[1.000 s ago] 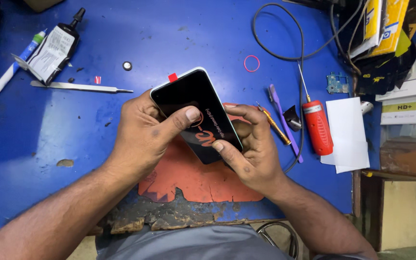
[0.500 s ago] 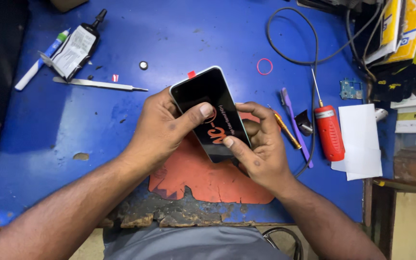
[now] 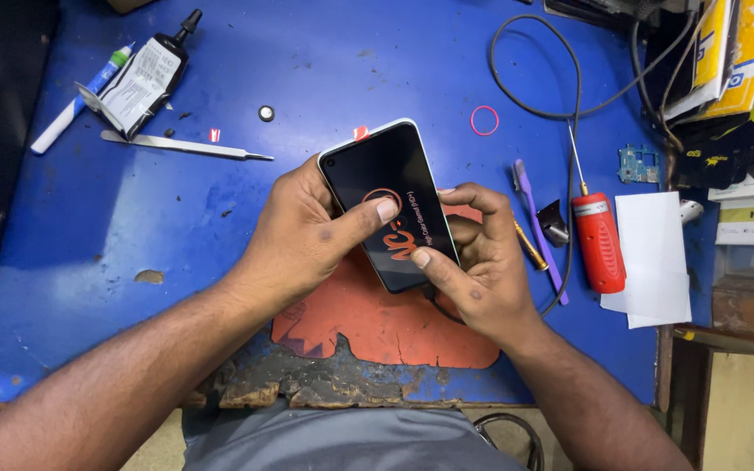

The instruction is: The person works on a smartphone at a repair bench: they open the device, disconnect the battery, apply adhesive from a glue bottle, press a new back cover onto the phone body, then plug in a charging cable and hold the phone while it powers on. They handle the phone, its back cover, and small internal components throughout.

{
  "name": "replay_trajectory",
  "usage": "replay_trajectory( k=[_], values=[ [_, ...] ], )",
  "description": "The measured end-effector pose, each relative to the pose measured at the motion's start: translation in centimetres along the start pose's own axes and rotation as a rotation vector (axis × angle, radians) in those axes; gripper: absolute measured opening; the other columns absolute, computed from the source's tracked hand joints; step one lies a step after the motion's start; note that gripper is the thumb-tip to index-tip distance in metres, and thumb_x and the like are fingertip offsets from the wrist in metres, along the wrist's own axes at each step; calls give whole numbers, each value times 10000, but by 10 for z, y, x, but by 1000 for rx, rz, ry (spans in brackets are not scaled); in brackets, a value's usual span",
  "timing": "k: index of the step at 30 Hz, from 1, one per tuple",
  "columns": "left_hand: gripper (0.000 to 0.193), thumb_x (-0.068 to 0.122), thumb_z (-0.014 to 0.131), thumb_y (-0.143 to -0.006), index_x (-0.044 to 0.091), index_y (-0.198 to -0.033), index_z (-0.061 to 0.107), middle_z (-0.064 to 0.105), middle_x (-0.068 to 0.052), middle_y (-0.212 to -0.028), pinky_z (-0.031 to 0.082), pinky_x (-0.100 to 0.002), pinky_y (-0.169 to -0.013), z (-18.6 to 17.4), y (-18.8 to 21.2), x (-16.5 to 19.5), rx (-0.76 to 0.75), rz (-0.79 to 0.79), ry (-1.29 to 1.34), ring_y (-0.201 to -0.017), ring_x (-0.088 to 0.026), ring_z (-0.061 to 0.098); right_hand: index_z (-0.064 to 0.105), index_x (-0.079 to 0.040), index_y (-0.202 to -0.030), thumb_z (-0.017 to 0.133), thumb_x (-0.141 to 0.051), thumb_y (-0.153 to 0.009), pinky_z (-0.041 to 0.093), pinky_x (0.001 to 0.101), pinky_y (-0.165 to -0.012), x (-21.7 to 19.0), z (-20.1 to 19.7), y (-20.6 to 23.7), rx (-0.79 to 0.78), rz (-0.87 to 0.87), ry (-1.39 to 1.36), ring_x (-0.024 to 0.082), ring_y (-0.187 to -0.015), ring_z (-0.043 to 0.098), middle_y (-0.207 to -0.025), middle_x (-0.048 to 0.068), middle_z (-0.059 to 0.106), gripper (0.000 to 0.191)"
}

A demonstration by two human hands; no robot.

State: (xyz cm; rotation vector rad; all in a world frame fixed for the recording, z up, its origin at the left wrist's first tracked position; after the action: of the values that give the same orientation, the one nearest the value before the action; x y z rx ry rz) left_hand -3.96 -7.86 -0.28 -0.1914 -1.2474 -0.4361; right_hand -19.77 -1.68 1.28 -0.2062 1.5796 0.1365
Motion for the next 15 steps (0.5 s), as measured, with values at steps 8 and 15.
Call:
replay_trajectory(
  k=[8, 15],
  values=[
    [302, 82, 708, -949, -12, -1219, 611, 736, -55, -1072, 601, -281, -889, 1, -1, 2, -6, 35, 6, -989, -94, 694, 326, -63, -1447, 633, 75, -975, 601, 342, -987, 5, -1, 1, 60, 57, -7, 209, -1128, 719, -1221, 196, 692, 580],
    [299, 89, 706, -954, -7, -1221, 610, 737, -52, -1081, 598, -284, -900, 1, 1, 4, -17, 43, -12, -1005, -95, 694, 307, -71, -1449, 624, 75, -993, 600, 347, -1018, -2, 3, 0, 29, 8, 4, 204, -1154, 716, -1245, 194, 686, 574]
  ],
)
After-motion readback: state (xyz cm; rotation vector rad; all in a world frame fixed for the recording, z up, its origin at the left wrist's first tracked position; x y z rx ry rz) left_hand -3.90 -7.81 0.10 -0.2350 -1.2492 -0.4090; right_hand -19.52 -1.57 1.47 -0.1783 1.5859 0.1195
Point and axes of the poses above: each hand's wrist, its own y-axis away from the middle knuckle, its own z-axis out of the palm, x = y × z, the point moved 9 cm from there along -y, towards the middle knuckle
